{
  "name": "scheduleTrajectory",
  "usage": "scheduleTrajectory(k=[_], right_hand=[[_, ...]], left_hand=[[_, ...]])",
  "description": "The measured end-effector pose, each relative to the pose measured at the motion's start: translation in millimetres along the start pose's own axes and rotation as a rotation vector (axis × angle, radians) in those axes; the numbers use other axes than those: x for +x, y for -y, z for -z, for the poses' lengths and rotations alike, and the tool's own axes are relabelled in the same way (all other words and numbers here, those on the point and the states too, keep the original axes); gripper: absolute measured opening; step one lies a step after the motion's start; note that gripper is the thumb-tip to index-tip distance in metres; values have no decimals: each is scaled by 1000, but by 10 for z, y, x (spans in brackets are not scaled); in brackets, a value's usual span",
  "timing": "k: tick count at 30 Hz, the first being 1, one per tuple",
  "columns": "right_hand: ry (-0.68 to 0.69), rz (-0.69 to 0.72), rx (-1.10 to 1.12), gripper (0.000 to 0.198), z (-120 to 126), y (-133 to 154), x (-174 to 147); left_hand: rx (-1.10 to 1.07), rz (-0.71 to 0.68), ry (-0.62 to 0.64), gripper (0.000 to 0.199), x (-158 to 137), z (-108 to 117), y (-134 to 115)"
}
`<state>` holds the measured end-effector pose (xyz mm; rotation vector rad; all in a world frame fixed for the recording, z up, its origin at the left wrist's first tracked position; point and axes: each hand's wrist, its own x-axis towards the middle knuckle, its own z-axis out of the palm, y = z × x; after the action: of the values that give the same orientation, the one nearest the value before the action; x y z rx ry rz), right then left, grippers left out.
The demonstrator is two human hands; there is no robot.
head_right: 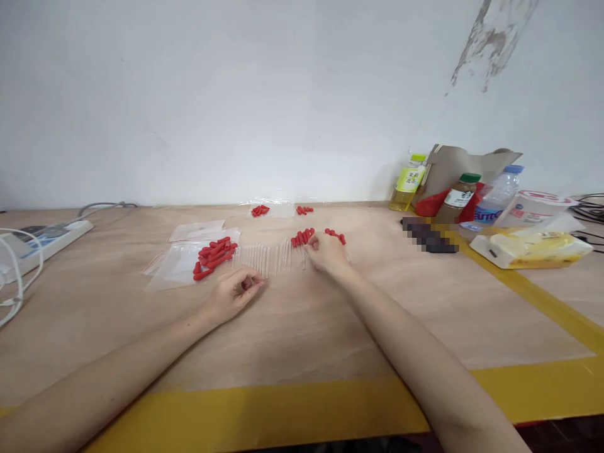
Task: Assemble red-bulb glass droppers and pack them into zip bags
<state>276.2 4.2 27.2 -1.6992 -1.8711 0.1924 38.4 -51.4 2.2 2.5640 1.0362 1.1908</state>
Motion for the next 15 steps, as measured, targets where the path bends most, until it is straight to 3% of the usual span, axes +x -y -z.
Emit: scheduleTrajectory(k=[3,8,11,13,15], right_hand=[[112,41,-18,15,-76,234,-1],[204,-169,-152,20,-214,464,135],[245,-210,-165,26,-272,501,222],[256,-218,-167,29,-301,514,255],[262,-224,-169,29,-323,532,268]], left_hand=[[34,9,9,5,3,13,7],[302,53,-46,13,69,193,135],[547,281,-184,17,123,407,289],[611,437,-163,19,139,543,394],[617,506,-86,22,135,641,474]])
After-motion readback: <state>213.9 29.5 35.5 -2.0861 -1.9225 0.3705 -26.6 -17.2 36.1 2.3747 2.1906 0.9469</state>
